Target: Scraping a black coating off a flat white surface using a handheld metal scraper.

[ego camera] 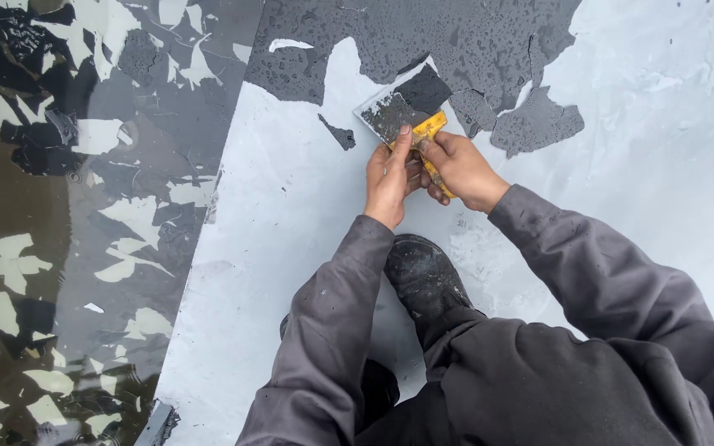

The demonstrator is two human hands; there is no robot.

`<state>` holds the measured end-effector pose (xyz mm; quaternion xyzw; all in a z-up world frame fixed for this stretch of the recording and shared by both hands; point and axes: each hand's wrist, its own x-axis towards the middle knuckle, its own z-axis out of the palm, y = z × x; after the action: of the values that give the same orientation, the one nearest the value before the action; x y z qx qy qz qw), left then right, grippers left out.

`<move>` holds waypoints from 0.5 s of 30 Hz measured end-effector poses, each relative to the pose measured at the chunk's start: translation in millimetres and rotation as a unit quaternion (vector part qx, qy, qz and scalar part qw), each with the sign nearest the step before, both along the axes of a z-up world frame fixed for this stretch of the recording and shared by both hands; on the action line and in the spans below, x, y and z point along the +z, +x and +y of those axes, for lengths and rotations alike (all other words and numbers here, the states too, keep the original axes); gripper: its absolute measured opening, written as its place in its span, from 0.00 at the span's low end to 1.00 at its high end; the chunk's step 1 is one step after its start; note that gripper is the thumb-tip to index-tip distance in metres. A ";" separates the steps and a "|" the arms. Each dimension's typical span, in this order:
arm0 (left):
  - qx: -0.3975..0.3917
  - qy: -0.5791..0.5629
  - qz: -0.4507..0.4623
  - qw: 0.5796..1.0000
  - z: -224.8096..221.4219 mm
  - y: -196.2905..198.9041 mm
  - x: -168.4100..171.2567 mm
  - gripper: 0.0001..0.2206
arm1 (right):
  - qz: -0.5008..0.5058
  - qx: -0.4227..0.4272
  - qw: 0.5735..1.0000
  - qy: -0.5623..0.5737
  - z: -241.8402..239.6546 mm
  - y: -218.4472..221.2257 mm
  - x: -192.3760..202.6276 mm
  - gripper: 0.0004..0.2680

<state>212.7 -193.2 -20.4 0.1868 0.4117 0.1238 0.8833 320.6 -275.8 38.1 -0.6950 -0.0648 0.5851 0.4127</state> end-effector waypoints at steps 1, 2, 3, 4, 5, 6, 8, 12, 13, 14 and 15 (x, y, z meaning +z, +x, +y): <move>-0.024 -0.001 0.034 0.999 2.9 -7.1 5.6 0.21 | -0.051 0.028 0.998 -0.014 -6.5 -4.4 -4.7 0.11; -0.019 -0.008 0.044 0.999 -2.5 -20.2 -2.3 0.21 | -0.041 0.034 0.998 -0.021 -8.7 -3.2 -6.5 0.11; -0.009 0.049 0.073 0.996 -9.2 -32.7 -10.1 0.22 | -0.073 0.055 0.995 -0.029 -11.7 -1.1 -8.8 0.10; -0.007 0.115 0.099 0.988 -9.8 -43.9 -17.8 0.24 | -0.109 0.068 0.991 -0.029 -11.6 0.6 -11.9 0.10; -0.010 0.116 0.106 0.988 -7.3 -52.6 -14.8 0.24 | -0.102 0.065 0.992 -0.029 -6.7 -7.0 6.6 0.10; 0.035 0.101 0.120 0.987 -0.6 -51.0 -10.8 0.24 | -0.180 0.172 0.968 -0.029 2.4 -5.1 28.4 0.09; 0.077 0.083 0.133 0.985 6.1 -49.7 -2.0 0.25 | -0.255 0.272 0.927 -0.033 6.2 -4.1 47.0 0.08; 0.174 0.403 0.241 0.866 19.5 -50.0 31.4 0.31 | -0.273 0.353 0.894 0.020 -4.6 -9.7 37.3 0.09; 0.111 0.607 0.261 0.743 26.4 -52.6 45.3 0.34 | -0.220 0.335 0.916 0.008 -4.5 -14.3 36.8 0.09; 0.106 0.607 0.267 0.741 31.5 -57.0 41.4 0.34 | -0.212 0.336 0.918 0.010 -6.5 -18.5 36.4 0.09; 0.012 0.602 0.214 0.769 36.5 -61.8 38.2 0.31 | -0.185 0.333 0.924 0.013 -8.7 -22.9 36.9 0.09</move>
<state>150.9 -156.6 17.8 0.6970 0.4337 0.3136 0.4772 297.7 -284.4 75.0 -0.7237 -0.3752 0.5494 0.1833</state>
